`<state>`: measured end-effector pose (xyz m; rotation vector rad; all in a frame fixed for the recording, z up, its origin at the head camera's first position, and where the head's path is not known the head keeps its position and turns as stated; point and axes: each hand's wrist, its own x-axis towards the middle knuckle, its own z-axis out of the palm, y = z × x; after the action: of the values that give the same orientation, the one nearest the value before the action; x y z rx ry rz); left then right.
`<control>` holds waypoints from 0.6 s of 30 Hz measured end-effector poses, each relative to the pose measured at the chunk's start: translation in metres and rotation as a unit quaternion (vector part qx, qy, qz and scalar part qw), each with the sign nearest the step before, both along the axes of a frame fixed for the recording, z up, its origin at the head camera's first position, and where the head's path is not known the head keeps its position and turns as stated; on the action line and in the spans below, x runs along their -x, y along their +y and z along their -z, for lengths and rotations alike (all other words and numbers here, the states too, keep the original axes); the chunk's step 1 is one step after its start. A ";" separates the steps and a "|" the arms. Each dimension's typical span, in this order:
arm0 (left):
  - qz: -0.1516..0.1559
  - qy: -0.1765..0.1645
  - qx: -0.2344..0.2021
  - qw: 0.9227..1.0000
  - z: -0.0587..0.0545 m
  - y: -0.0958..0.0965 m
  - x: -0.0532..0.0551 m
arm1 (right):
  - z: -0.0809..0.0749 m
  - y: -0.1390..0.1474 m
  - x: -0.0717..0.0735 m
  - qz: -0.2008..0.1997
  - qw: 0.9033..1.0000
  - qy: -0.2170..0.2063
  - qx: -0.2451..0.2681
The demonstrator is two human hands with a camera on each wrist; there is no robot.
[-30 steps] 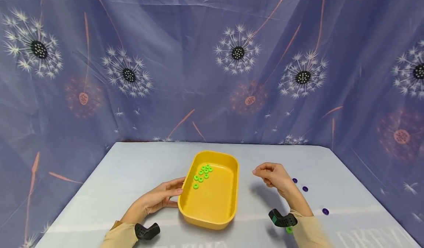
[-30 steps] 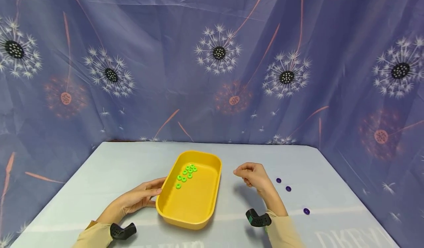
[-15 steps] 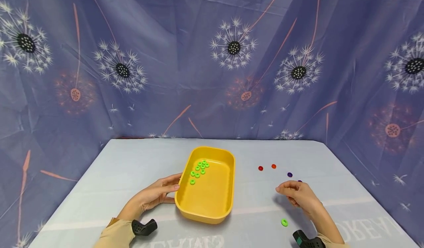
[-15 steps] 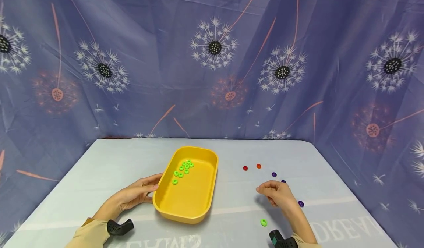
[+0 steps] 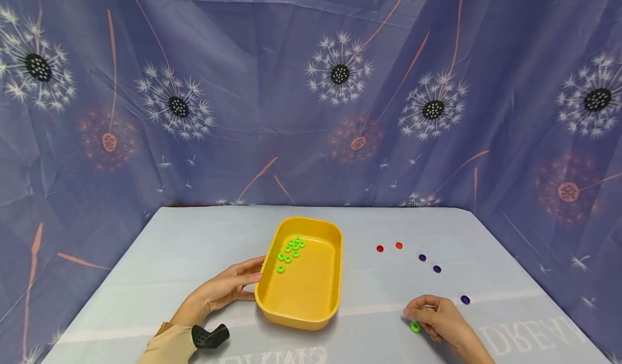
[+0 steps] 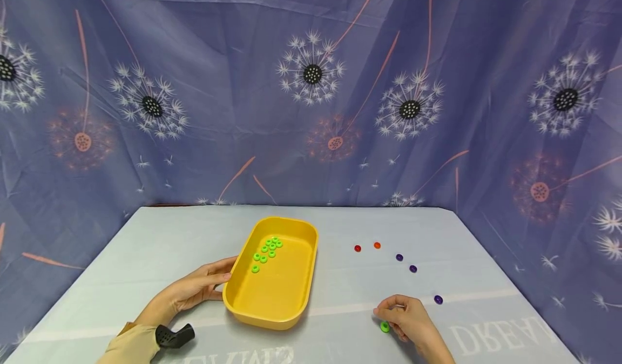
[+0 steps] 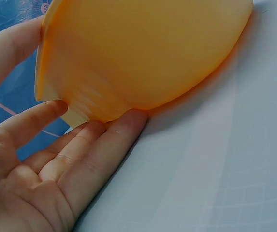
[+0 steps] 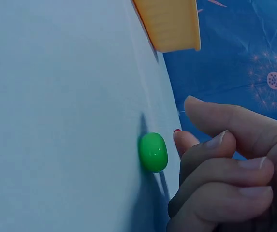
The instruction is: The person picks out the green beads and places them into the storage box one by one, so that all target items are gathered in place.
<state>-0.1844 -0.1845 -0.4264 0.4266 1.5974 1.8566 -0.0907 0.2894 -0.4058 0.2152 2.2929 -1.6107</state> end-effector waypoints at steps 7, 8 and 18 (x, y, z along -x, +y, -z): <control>-0.003 0.003 0.004 1.000 0.001 -0.001 0.000 | 0.004 -0.004 -0.009 0.046 0.997 -0.022 -0.054; -0.003 0.003 0.004 1.000 0.002 -0.001 0.000 | 0.006 -0.004 -0.009 0.047 0.997 -0.021 -0.055; -0.003 0.000 0.001 1.000 0.000 0.000 -0.003 | 0.010 -0.002 -0.012 0.049 0.997 -0.011 -0.055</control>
<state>-0.1818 -0.1846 -0.4260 0.4214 1.6026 1.8591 -0.0782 0.2876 -0.4157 0.3747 2.3904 -1.5221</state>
